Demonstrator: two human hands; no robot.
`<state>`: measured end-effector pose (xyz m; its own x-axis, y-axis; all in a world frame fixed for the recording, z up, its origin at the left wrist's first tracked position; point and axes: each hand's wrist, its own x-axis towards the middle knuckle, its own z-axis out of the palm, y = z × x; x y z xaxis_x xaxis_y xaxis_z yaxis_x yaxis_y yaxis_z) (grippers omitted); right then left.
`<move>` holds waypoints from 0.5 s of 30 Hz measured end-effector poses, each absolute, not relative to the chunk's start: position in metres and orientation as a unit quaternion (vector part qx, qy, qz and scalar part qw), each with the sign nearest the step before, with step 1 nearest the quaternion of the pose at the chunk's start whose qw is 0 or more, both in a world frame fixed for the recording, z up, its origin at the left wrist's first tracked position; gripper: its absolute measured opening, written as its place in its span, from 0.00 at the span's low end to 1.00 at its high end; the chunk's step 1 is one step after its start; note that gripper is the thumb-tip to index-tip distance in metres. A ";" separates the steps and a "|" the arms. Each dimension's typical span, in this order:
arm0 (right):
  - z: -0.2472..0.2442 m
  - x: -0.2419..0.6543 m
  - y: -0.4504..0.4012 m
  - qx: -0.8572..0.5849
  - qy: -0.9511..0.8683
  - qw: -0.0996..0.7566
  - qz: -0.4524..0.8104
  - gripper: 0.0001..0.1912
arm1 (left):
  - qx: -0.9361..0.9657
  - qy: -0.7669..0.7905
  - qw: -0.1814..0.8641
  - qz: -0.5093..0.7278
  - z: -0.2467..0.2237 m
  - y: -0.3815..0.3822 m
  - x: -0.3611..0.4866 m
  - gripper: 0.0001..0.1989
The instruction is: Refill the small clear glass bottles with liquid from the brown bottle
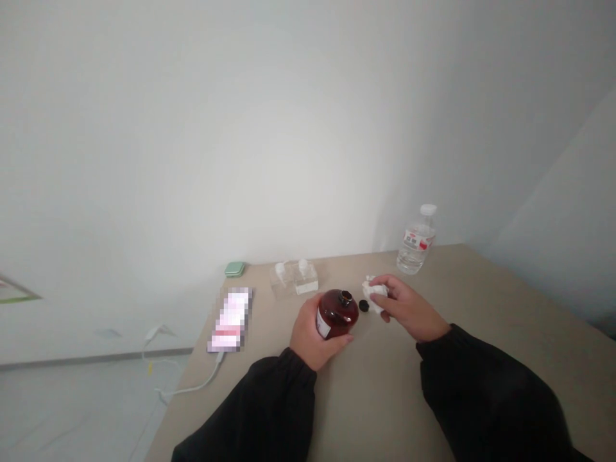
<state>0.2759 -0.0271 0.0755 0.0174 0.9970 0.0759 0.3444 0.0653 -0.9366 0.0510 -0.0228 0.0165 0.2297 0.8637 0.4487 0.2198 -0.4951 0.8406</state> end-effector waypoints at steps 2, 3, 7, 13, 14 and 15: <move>0.088 0.258 -0.028 -0.537 -0.611 0.417 0.406 0.16 | 0.736 0.371 0.307 0.477 0.018 -0.024 0.050 0.39; 0.094 0.251 -0.028 -0.529 -0.623 0.408 0.407 0.15 | 0.746 0.368 0.299 0.469 0.019 -0.024 0.049 0.38; 0.116 0.238 -0.028 -0.524 -0.695 0.355 0.341 0.10 | 0.773 0.363 0.287 0.434 0.022 -0.025 0.046 0.38; 0.135 0.229 -0.043 -0.470 -0.831 0.261 0.142 0.11 | 0.793 0.368 0.286 0.392 0.024 -0.026 0.046 0.38; 0.134 0.229 -0.045 -0.446 -0.851 0.255 0.109 0.12 | 0.794 0.368 0.287 0.391 0.024 -0.026 0.047 0.38; 0.132 0.228 -0.047 -0.419 -0.869 0.252 0.079 0.12 | 0.793 0.365 0.287 0.393 0.023 -0.026 0.047 0.38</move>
